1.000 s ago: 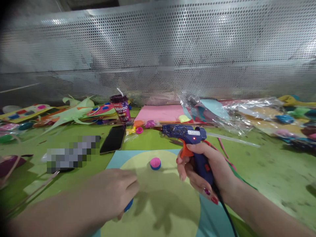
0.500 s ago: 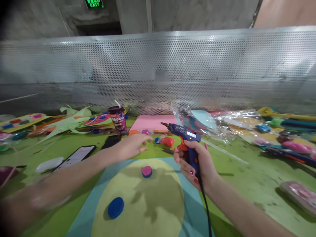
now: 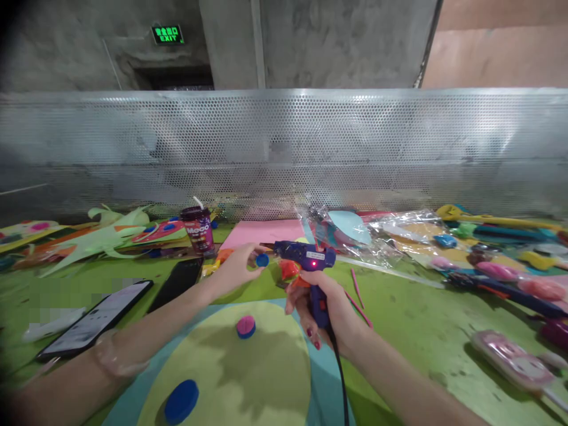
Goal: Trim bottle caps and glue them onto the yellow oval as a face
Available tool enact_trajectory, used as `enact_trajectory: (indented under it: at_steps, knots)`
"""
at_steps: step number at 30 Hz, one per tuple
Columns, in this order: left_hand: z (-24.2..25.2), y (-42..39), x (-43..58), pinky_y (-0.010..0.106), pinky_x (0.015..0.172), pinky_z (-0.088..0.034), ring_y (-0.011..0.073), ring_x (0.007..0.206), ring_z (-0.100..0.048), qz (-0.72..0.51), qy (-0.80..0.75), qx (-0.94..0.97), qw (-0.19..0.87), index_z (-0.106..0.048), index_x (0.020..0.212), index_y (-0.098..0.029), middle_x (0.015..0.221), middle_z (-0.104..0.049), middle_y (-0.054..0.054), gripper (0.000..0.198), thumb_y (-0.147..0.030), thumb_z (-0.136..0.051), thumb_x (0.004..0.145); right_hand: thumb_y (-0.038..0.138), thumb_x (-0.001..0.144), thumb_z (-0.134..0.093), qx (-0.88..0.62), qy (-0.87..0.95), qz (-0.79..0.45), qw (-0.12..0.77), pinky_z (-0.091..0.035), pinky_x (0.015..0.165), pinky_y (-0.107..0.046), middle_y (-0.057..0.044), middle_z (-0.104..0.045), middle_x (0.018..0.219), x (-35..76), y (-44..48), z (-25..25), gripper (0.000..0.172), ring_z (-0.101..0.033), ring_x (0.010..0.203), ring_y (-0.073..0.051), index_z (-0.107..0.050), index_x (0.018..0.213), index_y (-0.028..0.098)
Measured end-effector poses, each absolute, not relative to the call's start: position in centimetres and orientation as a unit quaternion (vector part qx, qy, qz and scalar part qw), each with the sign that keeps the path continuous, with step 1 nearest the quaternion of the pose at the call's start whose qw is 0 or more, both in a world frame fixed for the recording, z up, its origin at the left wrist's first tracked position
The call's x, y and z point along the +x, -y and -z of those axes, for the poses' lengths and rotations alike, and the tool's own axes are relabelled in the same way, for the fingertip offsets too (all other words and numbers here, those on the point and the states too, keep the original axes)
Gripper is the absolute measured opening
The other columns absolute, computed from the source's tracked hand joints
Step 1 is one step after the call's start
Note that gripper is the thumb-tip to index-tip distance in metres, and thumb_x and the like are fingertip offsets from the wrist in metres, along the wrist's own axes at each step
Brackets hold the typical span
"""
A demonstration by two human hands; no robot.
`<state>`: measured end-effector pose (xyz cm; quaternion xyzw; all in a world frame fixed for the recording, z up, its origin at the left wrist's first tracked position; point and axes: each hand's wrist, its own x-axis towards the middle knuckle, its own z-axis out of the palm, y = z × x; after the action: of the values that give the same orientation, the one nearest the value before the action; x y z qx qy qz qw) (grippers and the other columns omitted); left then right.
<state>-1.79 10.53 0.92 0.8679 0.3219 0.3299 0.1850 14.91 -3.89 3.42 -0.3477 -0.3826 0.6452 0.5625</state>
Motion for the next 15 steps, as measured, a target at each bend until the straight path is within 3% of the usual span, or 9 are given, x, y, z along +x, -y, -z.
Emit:
enact_trajectory:
  at_steps: [5,11,15]
  knots:
    - [-1.6,-7.0,-4.1,0.029,0.065,-0.046,0.0162,0.081,-0.053,-0.349,-0.331,0.856,0.190,-0.048,0.097,-0.016,0.096,-0.054,0.006,0.028,-0.016,-0.054,0.070,0.040,0.082,-0.044,-0.413,0.496,-0.555,0.524,-0.036,0.025,-0.017,0.001,-0.049,0.035,14.9,4.1,-3.0,0.039,-0.038,0.023,-0.008,-0.061,0.062,0.012]
    - [-2.2,-4.0,-6.6,0.032,0.075,-0.043,0.0156,0.084,-0.051,-0.350,-0.291,0.875,0.168,-0.048,0.101,-0.019,0.103,-0.053,0.006,0.031,-0.012,-0.054,0.071,0.041,0.083,-0.047,-0.458,0.597,-0.465,0.466,-0.042,0.031,-0.019,0.004,-0.047,0.033,14.9,4.8,-3.5,0.033,-0.039,0.025,-0.008,-0.062,0.072,0.014]
    - [-2.4,-3.2,-7.7,0.035,0.086,-0.039,0.0170,0.096,-0.050,-0.355,-0.279,0.870,0.198,-0.050,0.099,-0.018,0.103,-0.053,0.006,0.027,-0.015,-0.056,0.073,0.047,0.082,-0.047,-0.466,0.632,-0.497,0.370,-0.041,0.032,-0.018,0.004,-0.046,0.034,15.0,5.0,-3.9,0.036,-0.042,0.026,-0.007,-0.061,0.075,0.014]
